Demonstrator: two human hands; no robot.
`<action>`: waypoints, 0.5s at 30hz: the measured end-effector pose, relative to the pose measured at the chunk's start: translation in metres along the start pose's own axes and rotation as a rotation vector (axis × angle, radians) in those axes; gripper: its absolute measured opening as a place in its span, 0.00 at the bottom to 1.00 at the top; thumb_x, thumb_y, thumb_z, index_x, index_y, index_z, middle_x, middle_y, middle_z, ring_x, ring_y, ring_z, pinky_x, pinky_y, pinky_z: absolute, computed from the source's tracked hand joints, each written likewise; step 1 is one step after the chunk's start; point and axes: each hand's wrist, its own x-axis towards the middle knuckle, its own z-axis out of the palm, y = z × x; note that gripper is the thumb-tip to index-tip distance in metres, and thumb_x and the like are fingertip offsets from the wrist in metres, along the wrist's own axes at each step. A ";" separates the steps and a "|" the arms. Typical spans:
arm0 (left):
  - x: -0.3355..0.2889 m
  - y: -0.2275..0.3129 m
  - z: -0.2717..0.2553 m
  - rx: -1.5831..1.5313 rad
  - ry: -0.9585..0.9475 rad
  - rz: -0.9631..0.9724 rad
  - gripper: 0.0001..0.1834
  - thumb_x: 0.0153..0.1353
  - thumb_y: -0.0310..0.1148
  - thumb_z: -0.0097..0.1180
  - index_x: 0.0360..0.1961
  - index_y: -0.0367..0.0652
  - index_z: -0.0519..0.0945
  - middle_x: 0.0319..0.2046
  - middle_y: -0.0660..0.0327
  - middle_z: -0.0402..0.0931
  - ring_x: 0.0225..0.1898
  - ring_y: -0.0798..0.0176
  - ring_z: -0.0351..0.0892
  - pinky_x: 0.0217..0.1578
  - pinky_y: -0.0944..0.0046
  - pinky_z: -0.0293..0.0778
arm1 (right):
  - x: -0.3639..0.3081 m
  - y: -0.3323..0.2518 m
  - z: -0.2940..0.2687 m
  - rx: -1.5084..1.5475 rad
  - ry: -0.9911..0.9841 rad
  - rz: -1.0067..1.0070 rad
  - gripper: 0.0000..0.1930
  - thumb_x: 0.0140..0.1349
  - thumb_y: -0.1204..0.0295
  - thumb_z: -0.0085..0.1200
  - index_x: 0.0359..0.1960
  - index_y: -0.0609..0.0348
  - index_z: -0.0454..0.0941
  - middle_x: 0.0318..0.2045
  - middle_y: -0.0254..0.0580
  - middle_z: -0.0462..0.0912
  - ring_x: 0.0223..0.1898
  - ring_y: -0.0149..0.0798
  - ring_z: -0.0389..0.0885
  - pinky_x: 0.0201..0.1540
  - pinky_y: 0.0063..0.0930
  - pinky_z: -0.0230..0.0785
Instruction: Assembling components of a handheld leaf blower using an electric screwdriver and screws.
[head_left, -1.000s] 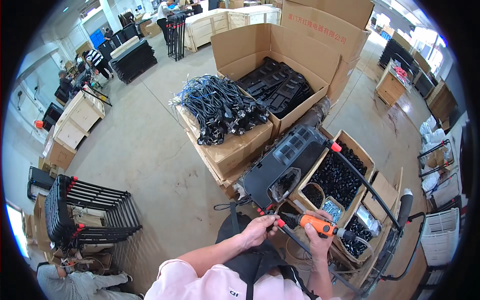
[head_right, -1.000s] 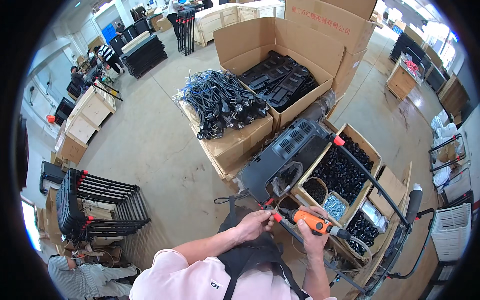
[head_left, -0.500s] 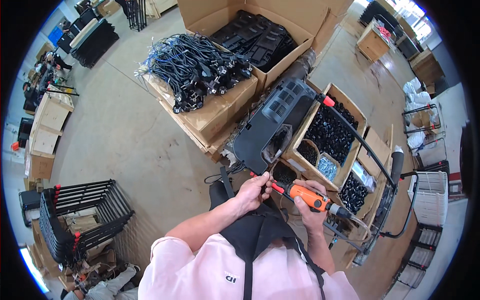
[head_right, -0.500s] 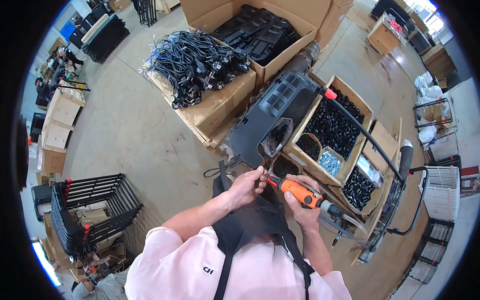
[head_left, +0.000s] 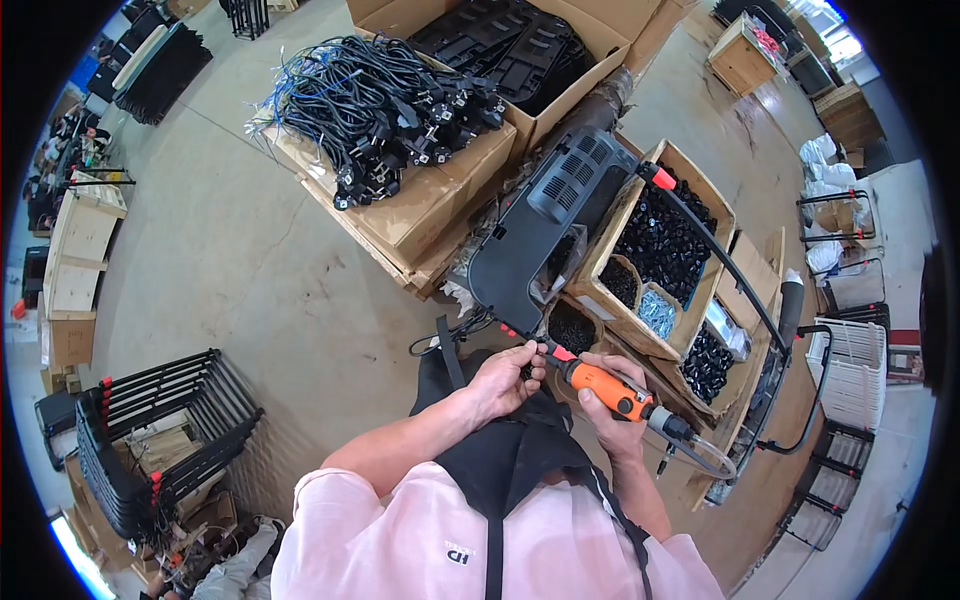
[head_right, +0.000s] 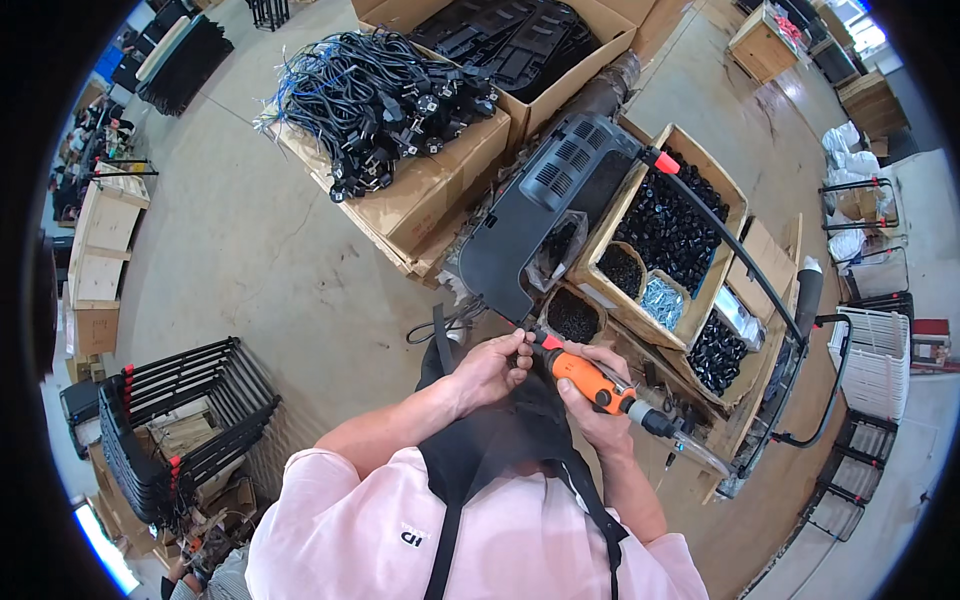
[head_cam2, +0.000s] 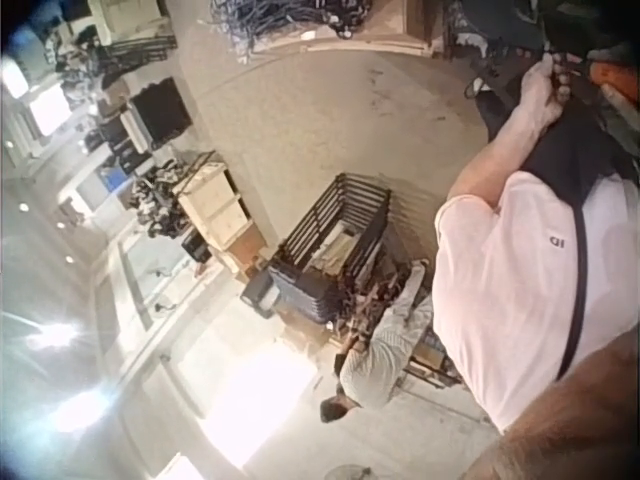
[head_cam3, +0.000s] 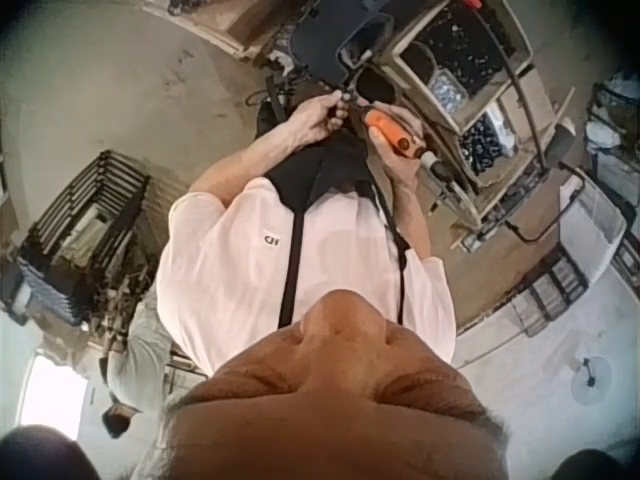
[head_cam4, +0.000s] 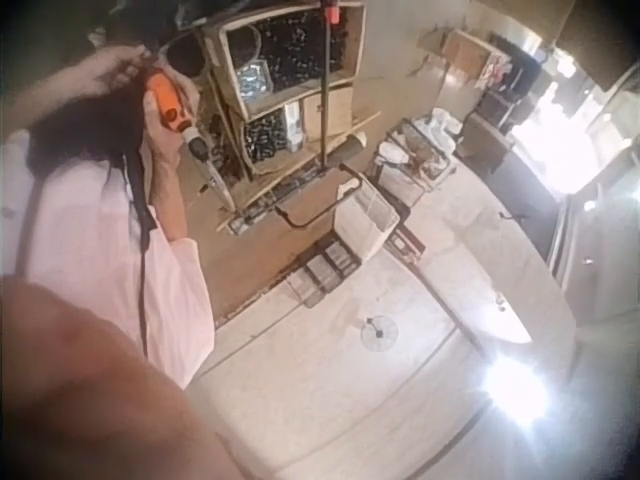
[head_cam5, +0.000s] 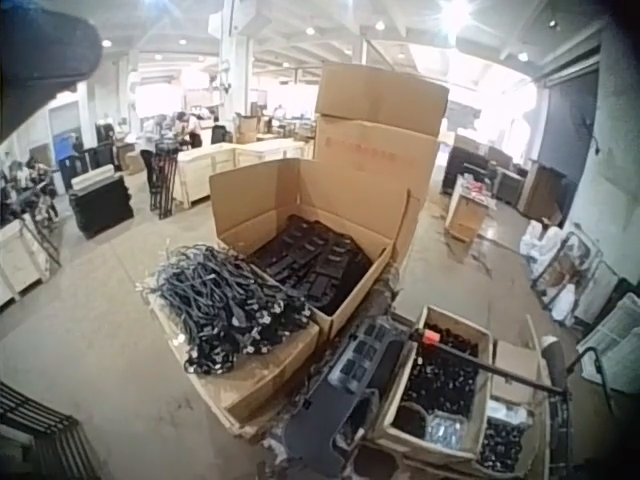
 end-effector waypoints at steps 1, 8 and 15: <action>-0.001 0.001 -0.002 -0.013 -0.007 -0.012 0.13 0.79 0.42 0.51 0.52 0.45 0.78 0.32 0.70 0.73 0.32 0.71 0.70 0.31 0.71 0.68 | 0.000 0.001 0.002 0.013 0.001 0.007 0.26 0.62 0.81 0.65 0.60 0.61 0.69 0.57 0.56 0.82 0.60 0.46 0.81 0.67 0.43 0.72; -0.011 0.000 -0.011 -0.045 -0.001 -0.002 0.13 0.79 0.43 0.51 0.52 0.45 0.77 0.32 0.70 0.72 0.32 0.71 0.69 0.31 0.70 0.68 | -0.003 0.003 0.007 0.005 -0.012 0.034 0.26 0.62 0.81 0.65 0.60 0.61 0.70 0.56 0.53 0.82 0.61 0.45 0.81 0.67 0.42 0.71; -0.027 0.004 -0.001 -0.019 0.063 0.011 0.15 0.80 0.46 0.50 0.51 0.45 0.78 0.31 0.70 0.71 0.31 0.71 0.68 0.30 0.70 0.66 | 0.001 0.006 0.015 -0.032 -0.052 0.011 0.26 0.62 0.81 0.65 0.61 0.61 0.69 0.56 0.53 0.82 0.61 0.45 0.81 0.67 0.41 0.71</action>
